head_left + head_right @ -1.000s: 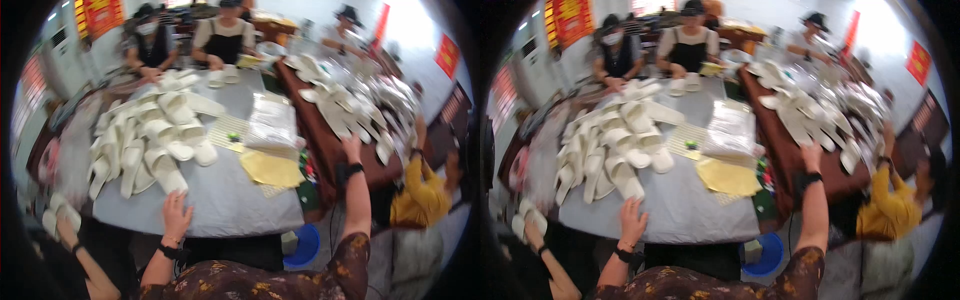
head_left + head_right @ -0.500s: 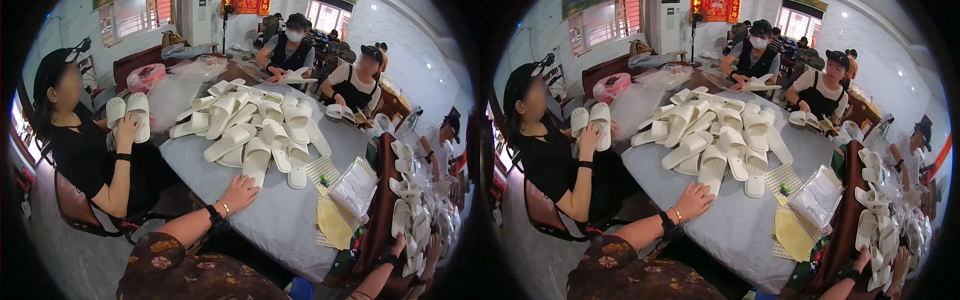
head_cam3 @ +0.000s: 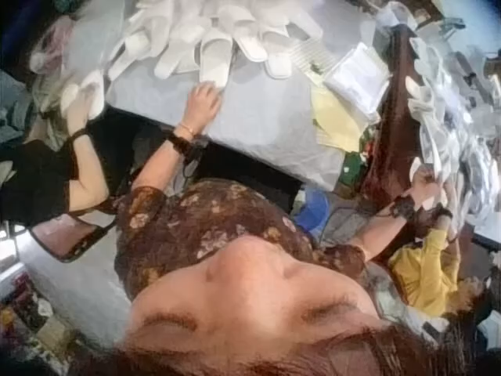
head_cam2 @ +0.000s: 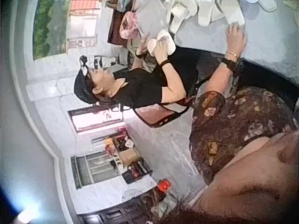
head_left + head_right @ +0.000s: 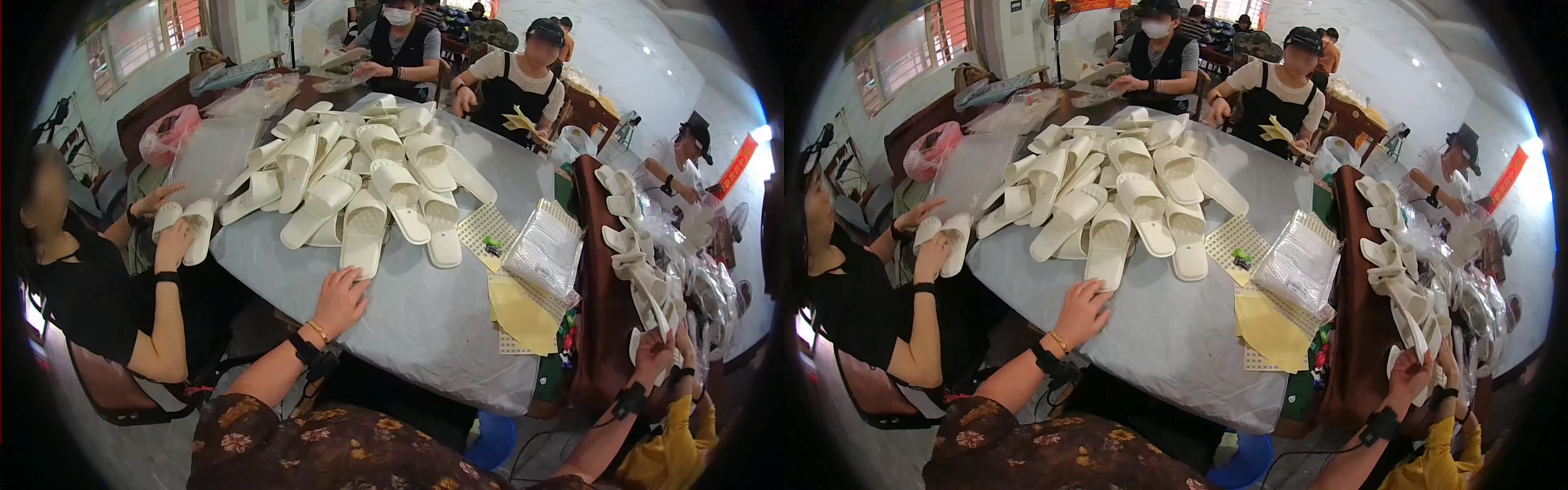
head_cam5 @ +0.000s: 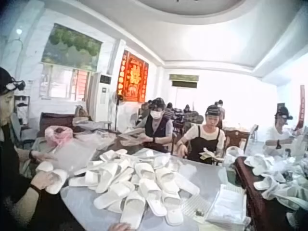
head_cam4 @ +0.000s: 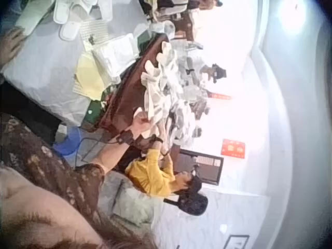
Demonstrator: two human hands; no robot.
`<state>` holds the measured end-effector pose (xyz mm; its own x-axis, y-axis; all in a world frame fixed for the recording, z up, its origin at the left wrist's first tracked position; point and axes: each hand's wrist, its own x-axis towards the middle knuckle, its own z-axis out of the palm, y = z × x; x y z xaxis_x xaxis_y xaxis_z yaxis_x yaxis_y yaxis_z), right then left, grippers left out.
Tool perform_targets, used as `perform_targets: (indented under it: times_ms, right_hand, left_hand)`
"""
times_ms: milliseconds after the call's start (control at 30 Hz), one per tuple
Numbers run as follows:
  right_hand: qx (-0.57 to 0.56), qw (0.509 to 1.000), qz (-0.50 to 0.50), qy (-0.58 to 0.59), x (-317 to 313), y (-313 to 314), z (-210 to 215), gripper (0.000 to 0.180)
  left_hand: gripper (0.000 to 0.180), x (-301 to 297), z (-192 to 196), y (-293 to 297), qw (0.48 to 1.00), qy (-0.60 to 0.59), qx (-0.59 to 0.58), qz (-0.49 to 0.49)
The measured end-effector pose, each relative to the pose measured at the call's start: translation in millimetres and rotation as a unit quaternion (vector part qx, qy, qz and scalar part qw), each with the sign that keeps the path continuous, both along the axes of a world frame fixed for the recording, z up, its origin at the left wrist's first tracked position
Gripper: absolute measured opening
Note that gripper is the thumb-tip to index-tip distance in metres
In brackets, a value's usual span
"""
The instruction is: Inspecting and sorting white slippers at a manufacturing workbench.
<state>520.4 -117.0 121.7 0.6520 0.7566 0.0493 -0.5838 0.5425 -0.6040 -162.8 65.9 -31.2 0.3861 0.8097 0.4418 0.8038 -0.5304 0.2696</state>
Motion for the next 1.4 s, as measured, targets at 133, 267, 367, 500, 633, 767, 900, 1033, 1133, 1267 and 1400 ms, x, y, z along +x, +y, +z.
perform_targets:
  times_ms: [133, 267, 367, 500, 633, 767, 900, 1033, 1133, 1267, 1400]
  right_hand:
    - [0.060, 0.996, 0.025, -0.059, -95.1, -14.2, 40.2, 0.028]
    - [0.100, 0.989, 0.097, -0.044, -161.4, -27.6, 41.9, 0.031]
    - [-0.020, 0.987, -0.114, 0.113, -255.0, -10.9, 54.0, 0.039]
    - [-0.013, 0.992, 0.070, -0.102, -310.9, -17.3, -12.0, 0.060]
    - [-0.184, 0.913, 0.242, -0.271, -387.6, 0.2, -63.3, 0.048]
    - [-0.253, 0.811, 0.368, -0.379, -419.1, 18.1, -111.9, 0.033]
    - [-0.273, 0.717, 0.362, -0.529, -419.6, 38.1, -123.1, 0.027]
    - [-0.299, 0.732, 0.227, -0.568, -411.0, 77.5, -117.1, 0.036]
    - [-0.260, 0.750, 0.162, -0.586, -410.3, 98.1, -136.1, 0.056]
    - [-0.286, 0.757, 0.139, -0.571, -409.9, 131.3, -155.1, 0.060]
    - [-0.315, 0.720, 0.170, -0.594, -393.9, 155.9, -155.2, 0.050]
  left_hand:
    - [0.040, 20.4, 10.4, -15.6, 0.997, -0.067, -0.015, -0.032]
    - [0.040, 40.2, 23.5, -30.8, 0.972, -0.182, -0.122, -0.090]
    - [0.047, 53.0, 39.7, -42.4, 0.917, -0.268, -0.259, -0.143]
    - [0.074, 62.7, 54.4, -58.2, 0.686, -0.464, -0.491, -0.271]
    - [0.077, 63.5, 46.6, -61.4, 0.547, -0.572, -0.518, -0.326]
    - [0.050, 59.0, 33.4, -56.0, 0.512, -0.669, -0.522, -0.129]
    - [0.034, 46.0, 19.0, -56.4, 0.563, -0.659, -0.497, -0.039]
    - [0.034, 28.7, 2.9, -57.6, 0.605, -0.645, -0.466, -0.018]
    - [0.039, 34.1, -17.3, -55.5, 0.682, -0.591, -0.430, -0.005]
    - [0.039, 36.7, -17.4, -57.0, 0.700, -0.582, -0.413, -0.012]
    - [0.039, 39.3, -9.4, -58.2, 0.725, -0.536, -0.431, -0.034]
